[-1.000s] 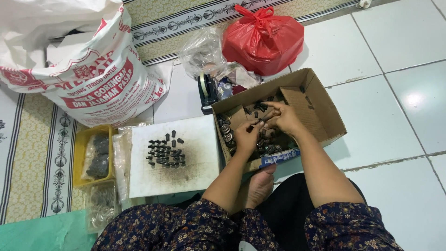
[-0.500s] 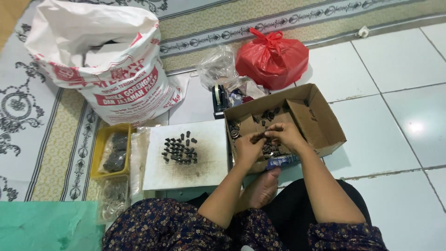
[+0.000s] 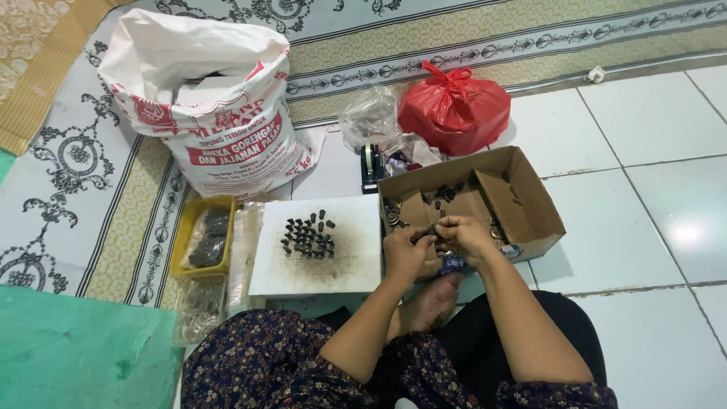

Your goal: The person is picking small black plastic pins and either placing them into a cardboard box or inserting them into a foam block.

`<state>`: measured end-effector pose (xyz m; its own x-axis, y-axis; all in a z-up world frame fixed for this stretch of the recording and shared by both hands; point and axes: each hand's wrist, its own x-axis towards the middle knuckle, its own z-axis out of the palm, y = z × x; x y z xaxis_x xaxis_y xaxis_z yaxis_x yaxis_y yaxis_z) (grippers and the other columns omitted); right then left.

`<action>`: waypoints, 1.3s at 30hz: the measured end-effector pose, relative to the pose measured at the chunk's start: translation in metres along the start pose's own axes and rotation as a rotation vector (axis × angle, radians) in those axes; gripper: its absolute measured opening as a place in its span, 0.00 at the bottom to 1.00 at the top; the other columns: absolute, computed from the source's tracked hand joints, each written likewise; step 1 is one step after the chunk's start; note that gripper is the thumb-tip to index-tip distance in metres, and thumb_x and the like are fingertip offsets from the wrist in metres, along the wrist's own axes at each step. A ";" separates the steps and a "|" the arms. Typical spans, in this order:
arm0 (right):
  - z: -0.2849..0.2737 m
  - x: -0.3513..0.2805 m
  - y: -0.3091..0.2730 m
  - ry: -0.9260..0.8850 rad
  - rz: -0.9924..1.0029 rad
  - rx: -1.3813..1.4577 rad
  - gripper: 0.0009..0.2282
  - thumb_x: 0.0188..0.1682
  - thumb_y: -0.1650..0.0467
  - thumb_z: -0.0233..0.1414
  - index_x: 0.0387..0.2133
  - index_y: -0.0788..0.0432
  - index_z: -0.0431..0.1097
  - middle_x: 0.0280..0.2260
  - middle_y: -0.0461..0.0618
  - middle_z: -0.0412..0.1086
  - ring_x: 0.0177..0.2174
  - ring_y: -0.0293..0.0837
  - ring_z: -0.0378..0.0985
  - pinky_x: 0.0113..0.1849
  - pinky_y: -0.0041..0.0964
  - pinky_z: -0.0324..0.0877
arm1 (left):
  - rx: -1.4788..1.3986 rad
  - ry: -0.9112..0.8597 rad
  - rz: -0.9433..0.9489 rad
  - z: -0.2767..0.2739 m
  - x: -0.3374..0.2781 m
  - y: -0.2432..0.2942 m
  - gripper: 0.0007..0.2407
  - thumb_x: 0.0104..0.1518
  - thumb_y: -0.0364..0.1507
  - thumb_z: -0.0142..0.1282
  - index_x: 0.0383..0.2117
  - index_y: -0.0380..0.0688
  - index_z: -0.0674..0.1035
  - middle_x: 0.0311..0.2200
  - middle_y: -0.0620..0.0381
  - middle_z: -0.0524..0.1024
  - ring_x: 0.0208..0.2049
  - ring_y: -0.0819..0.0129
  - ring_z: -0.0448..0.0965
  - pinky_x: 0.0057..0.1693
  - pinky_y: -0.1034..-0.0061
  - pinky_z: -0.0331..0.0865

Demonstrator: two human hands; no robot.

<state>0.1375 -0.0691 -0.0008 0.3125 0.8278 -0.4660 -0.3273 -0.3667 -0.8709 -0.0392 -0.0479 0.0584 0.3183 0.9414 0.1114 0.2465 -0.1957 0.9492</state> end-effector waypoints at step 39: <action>0.126 -0.102 -0.005 -0.163 -0.759 -0.515 0.03 0.40 0.76 0.65 0.26 0.58 0.81 0.25 0.52 0.76 0.33 0.49 0.77 0.36 0.38 0.72 | -0.539 -0.044 -0.318 -0.121 -0.067 -0.067 0.10 0.56 0.19 0.64 0.42 0.24 0.82 0.35 0.32 0.82 0.36 0.56 0.85 0.41 0.70 0.84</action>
<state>-0.0054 -0.0978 0.0703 0.1389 0.9581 0.2504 0.3614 0.1864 -0.9136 -0.1878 -0.0646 0.0230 0.3456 0.9164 -0.2021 -0.1575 0.2689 0.9502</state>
